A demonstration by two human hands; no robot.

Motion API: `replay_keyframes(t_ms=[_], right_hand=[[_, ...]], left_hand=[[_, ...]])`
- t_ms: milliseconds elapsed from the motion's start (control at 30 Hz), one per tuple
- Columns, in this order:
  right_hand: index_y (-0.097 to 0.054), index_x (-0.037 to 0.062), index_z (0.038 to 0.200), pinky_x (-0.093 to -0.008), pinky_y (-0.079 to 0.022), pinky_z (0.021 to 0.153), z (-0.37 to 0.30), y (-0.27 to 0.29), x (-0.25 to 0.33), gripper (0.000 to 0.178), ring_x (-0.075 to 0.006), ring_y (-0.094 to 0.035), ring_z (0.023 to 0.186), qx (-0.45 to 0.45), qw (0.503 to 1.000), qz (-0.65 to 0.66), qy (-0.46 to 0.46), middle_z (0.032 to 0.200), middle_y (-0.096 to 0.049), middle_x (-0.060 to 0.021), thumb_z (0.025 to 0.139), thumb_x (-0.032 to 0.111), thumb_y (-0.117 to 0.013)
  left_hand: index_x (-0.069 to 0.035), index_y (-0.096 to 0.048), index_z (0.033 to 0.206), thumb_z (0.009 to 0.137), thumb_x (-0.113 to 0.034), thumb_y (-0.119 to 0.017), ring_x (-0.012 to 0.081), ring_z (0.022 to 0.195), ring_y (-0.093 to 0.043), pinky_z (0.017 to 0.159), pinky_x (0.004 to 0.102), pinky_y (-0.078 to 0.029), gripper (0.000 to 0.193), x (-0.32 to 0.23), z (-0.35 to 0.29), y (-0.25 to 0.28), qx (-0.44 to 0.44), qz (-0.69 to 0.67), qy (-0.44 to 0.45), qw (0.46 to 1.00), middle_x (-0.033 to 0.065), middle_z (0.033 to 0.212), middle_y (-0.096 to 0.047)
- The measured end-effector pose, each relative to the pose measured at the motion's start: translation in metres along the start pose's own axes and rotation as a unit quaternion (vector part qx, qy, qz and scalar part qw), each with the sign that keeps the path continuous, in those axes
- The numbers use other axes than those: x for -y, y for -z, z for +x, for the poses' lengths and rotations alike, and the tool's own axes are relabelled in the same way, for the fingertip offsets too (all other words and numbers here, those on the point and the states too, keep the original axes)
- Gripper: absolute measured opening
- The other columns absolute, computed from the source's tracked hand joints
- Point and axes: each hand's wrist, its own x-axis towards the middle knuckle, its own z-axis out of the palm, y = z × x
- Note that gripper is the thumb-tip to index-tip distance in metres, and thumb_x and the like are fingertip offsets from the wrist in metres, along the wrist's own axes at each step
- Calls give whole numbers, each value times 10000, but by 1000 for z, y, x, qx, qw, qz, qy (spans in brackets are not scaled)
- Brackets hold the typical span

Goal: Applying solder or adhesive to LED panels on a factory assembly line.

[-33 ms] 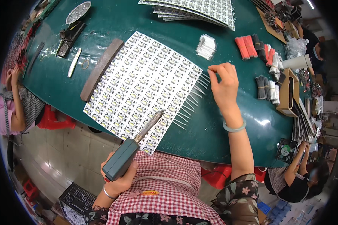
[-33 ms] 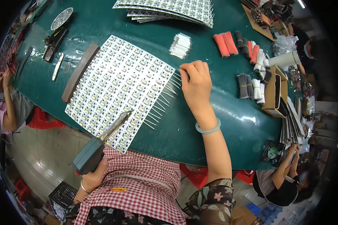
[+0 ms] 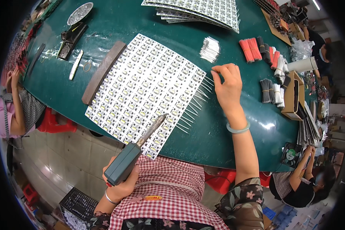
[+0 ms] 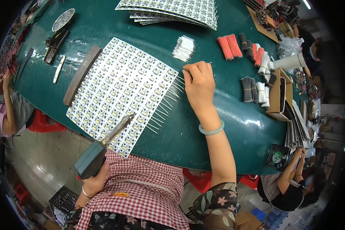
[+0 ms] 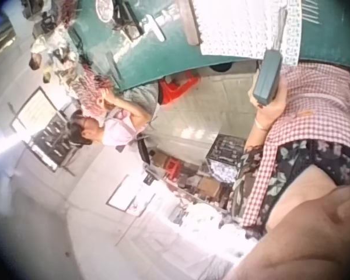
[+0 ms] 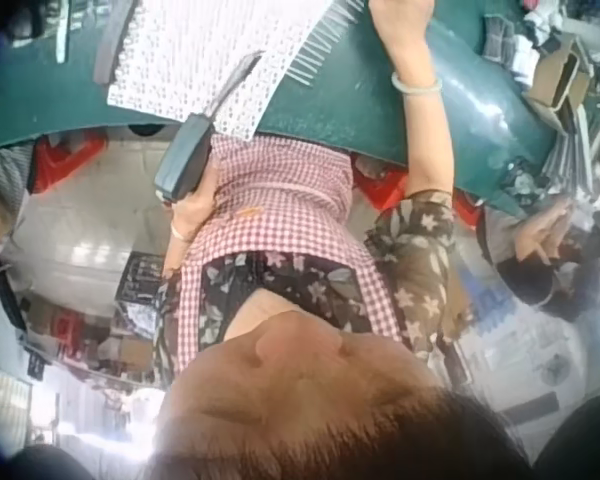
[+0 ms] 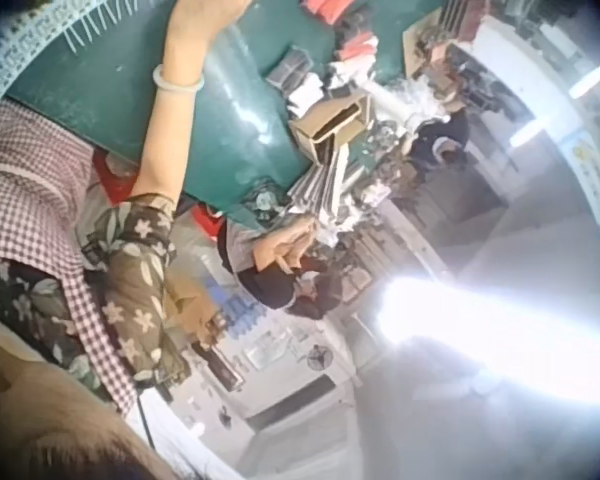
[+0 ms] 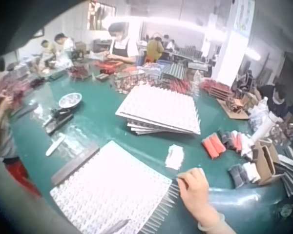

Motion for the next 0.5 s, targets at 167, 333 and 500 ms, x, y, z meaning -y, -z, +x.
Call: replay_keyframes(t_ms=[167,333,500], right_hand=[[-708,53,964,-398,-516,782,15,-22,-10,180,-288,-598,940,11,999,-45,12,976,-622,-78,808,28,-795],[-663,60,938,-413,-504,763,25,-36,-23,139,-291,-593,927,20,993,-111,41,952,-600,-84,844,65,-765],[-598,49,954,-421,-500,756,32,-41,-26,151,-307,-580,903,71,984,-151,68,922,-585,-106,871,74,-722]], left_hand=[[28,-751,1000,769,-40,-800,217,670,-694,596,317,-547,246,4,3,5,11,42,-34,998,134,876,-715],[24,-751,1000,769,-47,-807,219,668,-692,595,323,-547,249,4,2,5,16,31,-13,999,130,872,-713],[25,-750,996,763,-47,-813,231,669,-692,604,320,-546,252,6,0,2,-6,4,-13,1000,131,855,-712]])
